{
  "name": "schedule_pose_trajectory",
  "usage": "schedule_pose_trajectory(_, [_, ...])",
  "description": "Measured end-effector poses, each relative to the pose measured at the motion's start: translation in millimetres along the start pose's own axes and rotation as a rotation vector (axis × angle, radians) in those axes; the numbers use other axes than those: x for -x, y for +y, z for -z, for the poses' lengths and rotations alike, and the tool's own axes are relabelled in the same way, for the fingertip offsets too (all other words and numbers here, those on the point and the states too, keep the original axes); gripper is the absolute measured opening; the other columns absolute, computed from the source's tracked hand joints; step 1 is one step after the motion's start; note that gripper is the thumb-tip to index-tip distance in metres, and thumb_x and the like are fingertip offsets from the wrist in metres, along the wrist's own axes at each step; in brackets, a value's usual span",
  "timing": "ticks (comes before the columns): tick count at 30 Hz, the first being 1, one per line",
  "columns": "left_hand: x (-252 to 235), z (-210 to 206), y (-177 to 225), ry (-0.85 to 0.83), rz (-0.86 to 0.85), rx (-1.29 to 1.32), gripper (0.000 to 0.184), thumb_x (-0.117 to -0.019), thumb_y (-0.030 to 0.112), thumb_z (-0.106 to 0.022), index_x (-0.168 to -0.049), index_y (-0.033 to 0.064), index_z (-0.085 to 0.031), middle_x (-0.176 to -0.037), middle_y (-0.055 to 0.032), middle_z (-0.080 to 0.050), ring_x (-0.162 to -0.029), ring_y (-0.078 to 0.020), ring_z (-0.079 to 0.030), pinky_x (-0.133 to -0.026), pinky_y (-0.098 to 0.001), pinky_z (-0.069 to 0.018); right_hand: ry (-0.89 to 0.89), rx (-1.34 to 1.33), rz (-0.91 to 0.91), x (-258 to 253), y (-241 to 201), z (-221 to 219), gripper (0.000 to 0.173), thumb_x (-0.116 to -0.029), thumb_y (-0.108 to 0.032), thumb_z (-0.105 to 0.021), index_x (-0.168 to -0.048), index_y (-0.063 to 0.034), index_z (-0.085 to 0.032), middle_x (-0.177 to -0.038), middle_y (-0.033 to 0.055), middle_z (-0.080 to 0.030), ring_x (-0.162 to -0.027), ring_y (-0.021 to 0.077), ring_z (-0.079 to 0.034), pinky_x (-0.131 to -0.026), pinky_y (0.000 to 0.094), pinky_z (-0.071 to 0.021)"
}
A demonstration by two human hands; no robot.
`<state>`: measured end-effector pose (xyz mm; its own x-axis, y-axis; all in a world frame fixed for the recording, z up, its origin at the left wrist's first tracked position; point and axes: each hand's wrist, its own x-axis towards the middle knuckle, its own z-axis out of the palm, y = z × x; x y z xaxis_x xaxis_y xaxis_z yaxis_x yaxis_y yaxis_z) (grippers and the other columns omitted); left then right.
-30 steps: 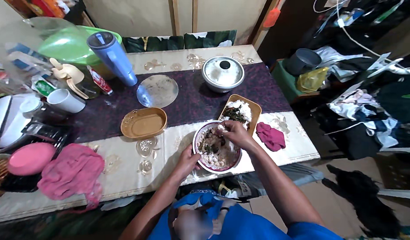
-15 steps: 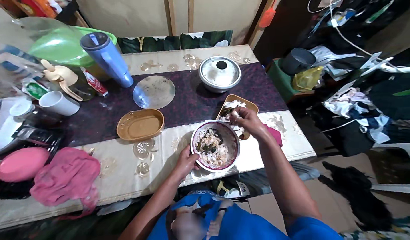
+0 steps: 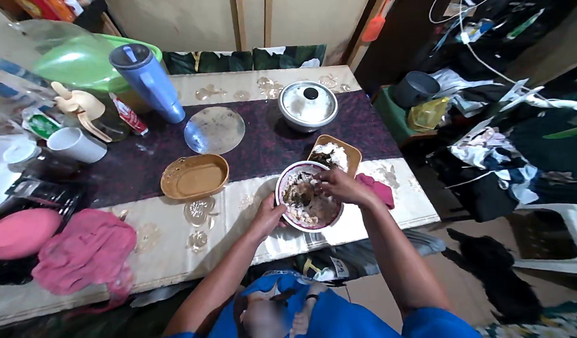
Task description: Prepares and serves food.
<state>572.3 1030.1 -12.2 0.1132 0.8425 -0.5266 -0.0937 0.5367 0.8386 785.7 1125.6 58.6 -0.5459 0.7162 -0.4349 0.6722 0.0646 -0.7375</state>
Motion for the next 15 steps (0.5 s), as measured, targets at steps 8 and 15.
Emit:
schedule_pose_trajectory(8, [12,4,-11,0.012,-0.017,0.037,0.039,-0.0986,-0.002,-0.050,-0.137,-0.0032,-0.045,-0.099,-0.0139,-0.065,-0.068,-0.0159,-0.067,-0.057,-0.0293,-0.0575,0.115,0.187,-0.051,-1,-13,-8,0.029,-0.1049,-0.009,-0.051,-0.127,0.0011,-0.067,-0.115,0.0201,-0.069,-0.095,0.0282,-0.070,-0.092,0.0467,-0.0550])
schedule_pose_trajectory(15, [15,2,-13,0.068,-0.050,0.098,0.041,-0.0982,-0.002,-0.050,-0.138,-0.0032,-0.043,-0.102,-0.0146,-0.066,-0.071,-0.0161,-0.068,-0.057,-0.0293,-0.0578,0.049,0.170,0.098,8,1,-5,0.020,-0.0996,-0.008,-0.061,-0.112,0.0056,-0.069,-0.105,0.0191,-0.069,-0.095,0.0257,-0.066,-0.091,0.0449,-0.0516])
